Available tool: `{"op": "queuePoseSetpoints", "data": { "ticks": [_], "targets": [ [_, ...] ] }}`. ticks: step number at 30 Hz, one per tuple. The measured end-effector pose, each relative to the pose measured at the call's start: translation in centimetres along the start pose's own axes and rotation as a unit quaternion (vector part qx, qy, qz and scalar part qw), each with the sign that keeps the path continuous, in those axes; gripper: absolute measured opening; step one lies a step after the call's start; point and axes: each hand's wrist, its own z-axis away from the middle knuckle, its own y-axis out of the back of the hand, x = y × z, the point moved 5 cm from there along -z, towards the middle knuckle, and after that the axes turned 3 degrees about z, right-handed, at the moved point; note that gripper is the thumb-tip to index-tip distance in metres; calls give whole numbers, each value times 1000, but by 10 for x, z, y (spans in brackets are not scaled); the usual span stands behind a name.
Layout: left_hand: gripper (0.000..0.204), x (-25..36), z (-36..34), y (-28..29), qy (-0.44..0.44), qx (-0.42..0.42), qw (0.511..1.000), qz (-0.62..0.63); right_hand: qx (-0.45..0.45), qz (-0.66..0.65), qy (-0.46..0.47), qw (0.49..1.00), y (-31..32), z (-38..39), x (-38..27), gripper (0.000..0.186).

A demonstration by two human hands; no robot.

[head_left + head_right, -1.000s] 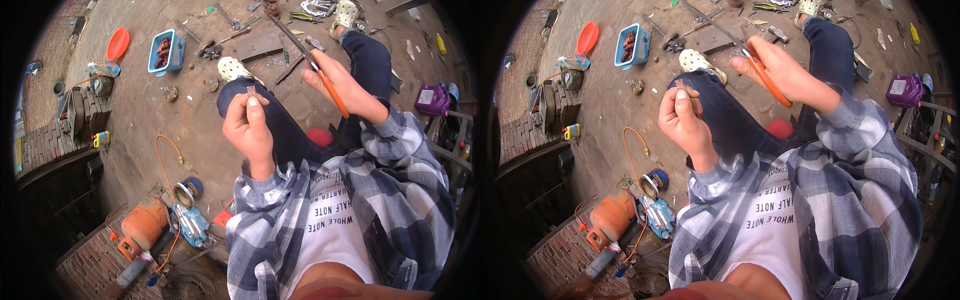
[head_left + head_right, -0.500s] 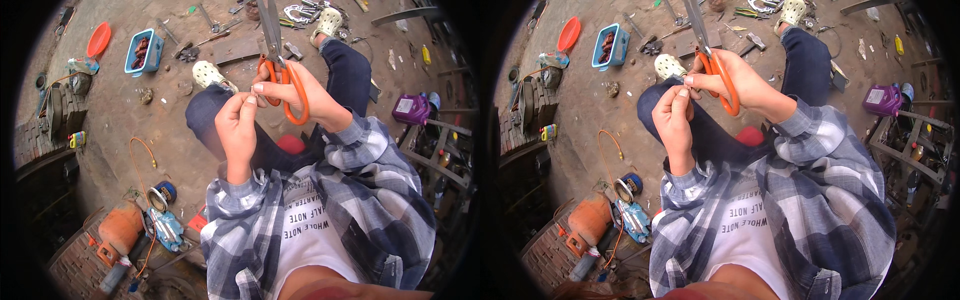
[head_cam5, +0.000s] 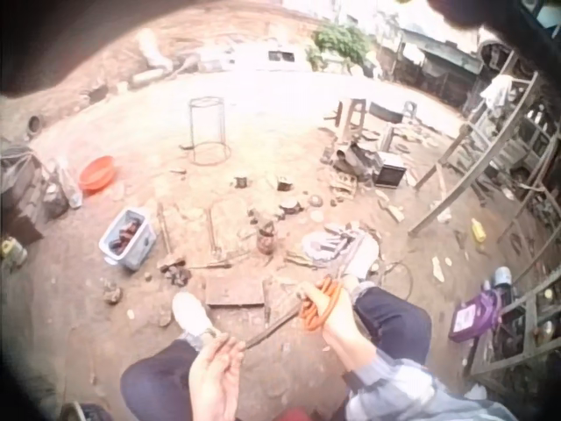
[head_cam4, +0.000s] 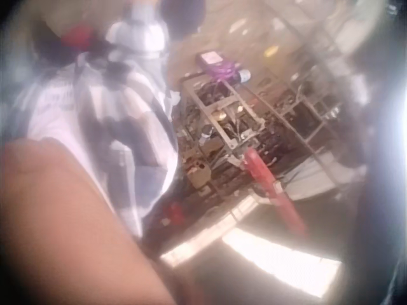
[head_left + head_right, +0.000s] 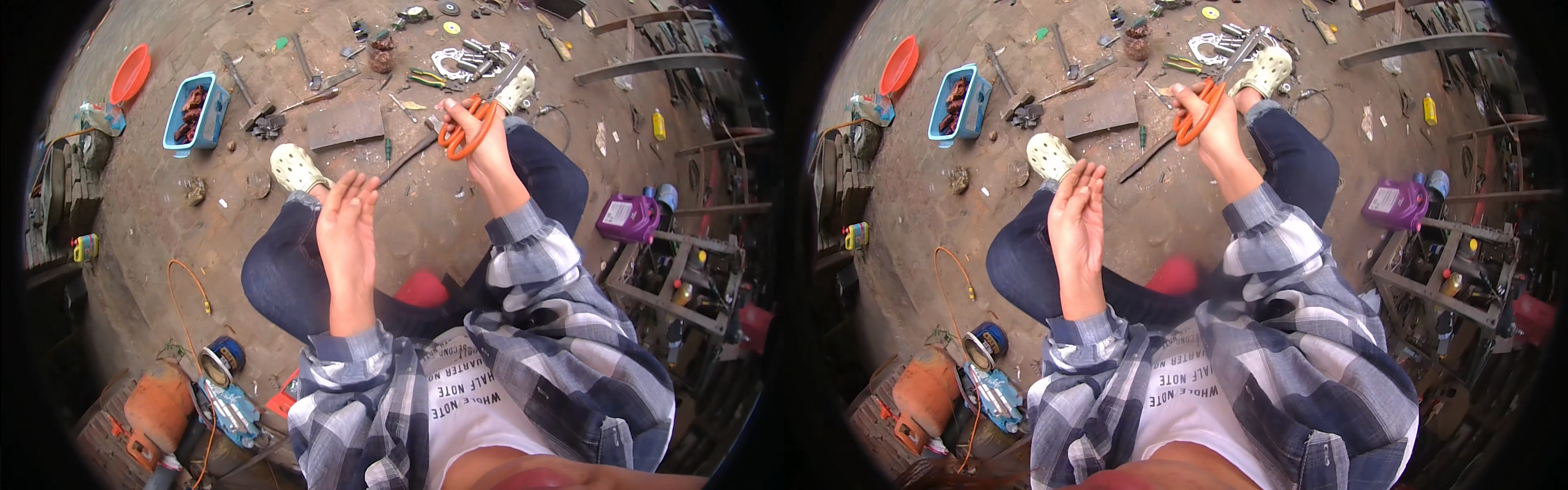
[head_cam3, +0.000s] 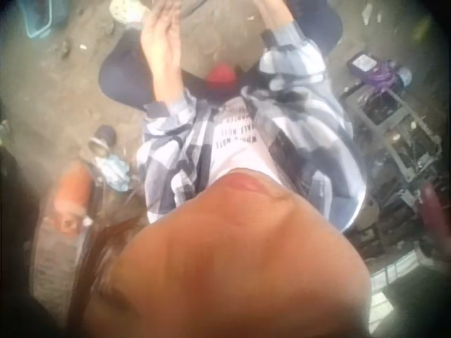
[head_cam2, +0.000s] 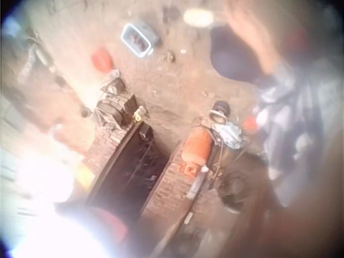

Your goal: The person sits on the ground in a workshop and uses orange-handled shears to cut a small metal piece. They repeatedly reposition the piece and snip small sections, dropping the cut pieces onto the floor.

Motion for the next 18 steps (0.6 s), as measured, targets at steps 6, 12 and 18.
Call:
{"op": "queuePoseSetpoints", "data": {
  "ticks": [6,12,18],
  "targets": [
    [33,-1,11,0,31,36,998,-48,82,121,35,989,12,-124,45,13],
    [32,0,10,15,35,139,984,-107,144,214,63,964,-15,-255,119,23],
    [29,2,-1,21,33,193,973,-119,214,346,79,910,-21,-324,182,25]
  ]
}}
